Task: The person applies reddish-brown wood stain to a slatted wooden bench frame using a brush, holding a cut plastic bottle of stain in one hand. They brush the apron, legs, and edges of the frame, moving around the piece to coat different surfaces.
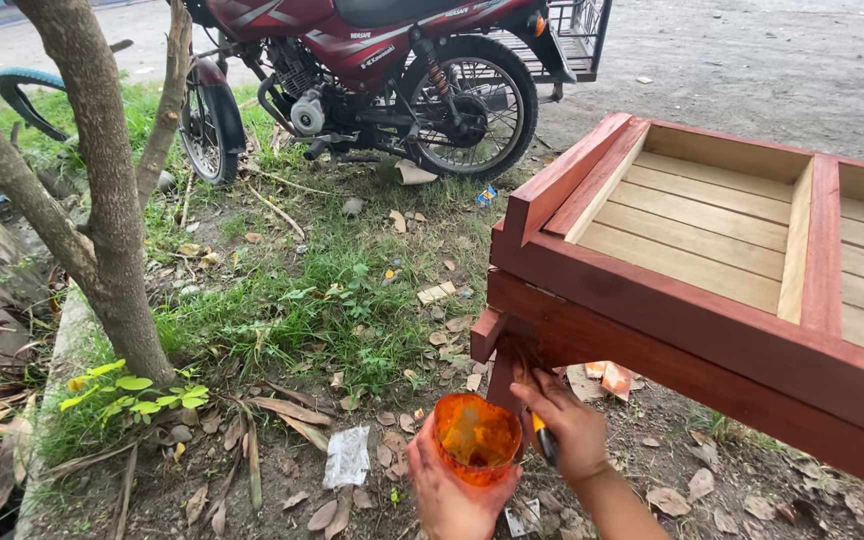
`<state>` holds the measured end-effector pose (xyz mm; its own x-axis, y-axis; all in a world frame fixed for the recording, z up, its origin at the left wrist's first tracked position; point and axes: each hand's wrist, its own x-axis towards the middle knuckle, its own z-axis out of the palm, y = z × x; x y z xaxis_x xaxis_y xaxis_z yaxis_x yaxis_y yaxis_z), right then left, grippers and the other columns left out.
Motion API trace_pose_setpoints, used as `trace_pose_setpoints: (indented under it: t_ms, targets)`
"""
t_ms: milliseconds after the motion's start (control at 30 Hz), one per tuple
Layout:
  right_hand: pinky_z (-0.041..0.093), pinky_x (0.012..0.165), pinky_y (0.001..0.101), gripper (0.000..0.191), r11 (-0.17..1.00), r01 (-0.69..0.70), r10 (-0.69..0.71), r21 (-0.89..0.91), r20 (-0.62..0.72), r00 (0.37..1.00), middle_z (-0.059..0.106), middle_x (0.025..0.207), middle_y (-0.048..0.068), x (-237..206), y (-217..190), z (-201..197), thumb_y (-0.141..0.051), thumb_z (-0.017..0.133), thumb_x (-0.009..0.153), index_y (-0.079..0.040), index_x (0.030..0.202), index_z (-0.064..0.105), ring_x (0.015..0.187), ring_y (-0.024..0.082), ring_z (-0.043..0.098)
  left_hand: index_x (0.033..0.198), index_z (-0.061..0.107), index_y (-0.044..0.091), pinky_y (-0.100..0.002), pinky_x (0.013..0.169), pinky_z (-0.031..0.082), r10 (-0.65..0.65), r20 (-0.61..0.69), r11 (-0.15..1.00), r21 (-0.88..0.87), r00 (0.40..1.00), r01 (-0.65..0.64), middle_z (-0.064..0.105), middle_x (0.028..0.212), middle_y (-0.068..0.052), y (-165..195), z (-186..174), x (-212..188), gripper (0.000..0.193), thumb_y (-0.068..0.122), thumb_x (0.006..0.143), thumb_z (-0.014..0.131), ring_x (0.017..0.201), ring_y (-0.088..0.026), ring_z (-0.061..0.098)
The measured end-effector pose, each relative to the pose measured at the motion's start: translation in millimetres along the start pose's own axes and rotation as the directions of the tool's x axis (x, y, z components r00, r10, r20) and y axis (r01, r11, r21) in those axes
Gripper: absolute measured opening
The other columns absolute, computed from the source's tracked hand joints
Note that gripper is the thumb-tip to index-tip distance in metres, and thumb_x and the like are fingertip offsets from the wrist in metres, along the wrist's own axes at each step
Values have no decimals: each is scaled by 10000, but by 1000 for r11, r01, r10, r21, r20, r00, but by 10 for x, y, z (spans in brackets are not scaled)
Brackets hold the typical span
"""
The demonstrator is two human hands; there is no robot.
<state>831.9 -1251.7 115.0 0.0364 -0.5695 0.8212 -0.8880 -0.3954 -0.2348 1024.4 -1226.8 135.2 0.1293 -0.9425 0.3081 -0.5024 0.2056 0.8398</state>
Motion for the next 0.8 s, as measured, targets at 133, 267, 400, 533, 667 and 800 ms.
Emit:
trace_pose_setpoints:
  t_ms: [133,267,400,533,667,800]
  targets:
    - [610,923,355,484,995,-54,59,85,-57,997,745,1226,111,-11,17,-503,-1,739,769,-198,1210,710,1146,283,735,1439,404,119,-449,1028,475,-52,14,998,-33,999,52,528,1302,-126,102,-18,-56,1204,335,418,1005,1188,-326,566]
    - [597,954,362,423,998,-61,54,-26,-201,978,724,1201,150,-15,-27,-687,-23,774,790,-195,1170,707,1153,289,708,1443,406,117,-454,1022,462,-88,15,996,-10,996,89,519,1321,-127,150,-34,-66,1211,339,411,1000,1199,-319,551]
    - [599,884,375,426,997,-68,64,-32,-129,990,752,1155,130,-100,-81,-215,-41,753,763,-205,1156,735,1106,316,724,1439,405,103,-465,1045,441,-29,0,999,-38,1000,29,530,1312,-136,136,-55,-79,1219,338,406,1007,1204,-331,544]
    - [601,794,348,419,973,-210,213,94,-24,977,766,1142,128,-271,-110,108,-79,744,771,-179,1179,751,965,278,755,1443,411,119,-461,1045,449,-18,-5,1000,-13,1000,18,534,1279,-123,100,-91,-90,1202,344,419,999,1205,-325,545]
    - [564,698,281,329,603,-651,675,462,139,724,788,1010,102,-220,-126,-150,-131,774,895,-113,1223,768,774,129,713,1383,418,86,-466,1051,429,102,-23,995,7,995,-102,527,1310,-131,50,-102,-86,1163,326,399,990,1246,-346,524]
    - [565,574,247,322,418,-673,728,610,218,650,755,1004,6,63,-205,-647,-140,747,854,-81,1170,740,692,80,661,1388,409,62,-514,1087,335,315,-42,947,76,948,-311,547,1354,-141,3,-50,-5,1146,341,446,998,1289,-364,500]
